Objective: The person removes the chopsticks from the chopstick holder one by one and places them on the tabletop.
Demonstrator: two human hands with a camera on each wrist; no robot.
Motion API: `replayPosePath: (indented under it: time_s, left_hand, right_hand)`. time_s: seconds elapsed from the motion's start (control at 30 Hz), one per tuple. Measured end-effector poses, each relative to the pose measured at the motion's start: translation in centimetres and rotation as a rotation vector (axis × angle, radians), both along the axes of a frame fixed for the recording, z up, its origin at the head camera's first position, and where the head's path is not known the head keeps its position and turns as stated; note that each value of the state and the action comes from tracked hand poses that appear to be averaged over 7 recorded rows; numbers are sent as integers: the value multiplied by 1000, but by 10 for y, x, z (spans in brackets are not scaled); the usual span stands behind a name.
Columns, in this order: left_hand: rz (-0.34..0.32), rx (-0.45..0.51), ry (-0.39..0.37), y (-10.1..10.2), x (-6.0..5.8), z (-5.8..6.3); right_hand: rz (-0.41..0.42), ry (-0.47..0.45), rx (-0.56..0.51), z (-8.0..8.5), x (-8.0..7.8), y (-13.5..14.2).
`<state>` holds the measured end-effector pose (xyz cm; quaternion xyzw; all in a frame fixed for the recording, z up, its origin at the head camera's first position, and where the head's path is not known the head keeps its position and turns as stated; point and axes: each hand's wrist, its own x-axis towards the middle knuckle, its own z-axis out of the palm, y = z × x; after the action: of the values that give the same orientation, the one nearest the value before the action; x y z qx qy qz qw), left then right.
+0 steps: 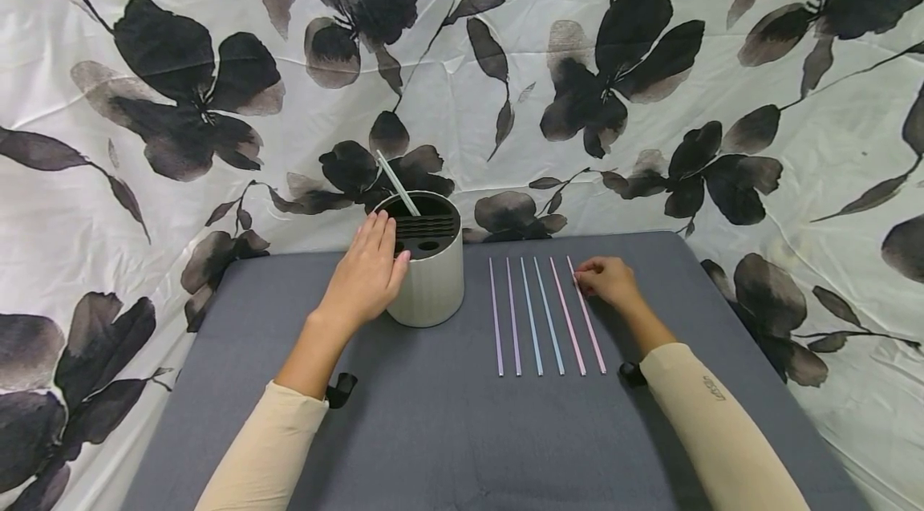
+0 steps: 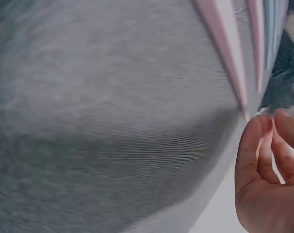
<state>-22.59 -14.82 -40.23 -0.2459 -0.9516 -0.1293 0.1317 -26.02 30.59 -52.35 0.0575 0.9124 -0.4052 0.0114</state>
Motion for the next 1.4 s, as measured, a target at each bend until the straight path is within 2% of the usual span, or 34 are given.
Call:
replayPosePath:
  time_s: [0.13,0.33,0.53,0.63,1.1,1.4]
  left_hand:
    - [-5,0,7,-1,1,0]
    - [-3,4,3,-4,2,0]
    - [-11,8,4,-6,3,0]
    - [-16,9,10,-6,3,0]
    - [-29,4,18,-6,4,0]
    - [-31,8,15,-7,5,1]
  right_hand:
    - [30,83,56,10,0,-7]
    - [83,191,85,32,-4,-28]
    - [105,258,19,64,-8,-59]
    - [132,282,-31,79,-10,-75]
    - [256,391,-121,135,-32,-152]
    - [346,371,-89,165,-45,-199]
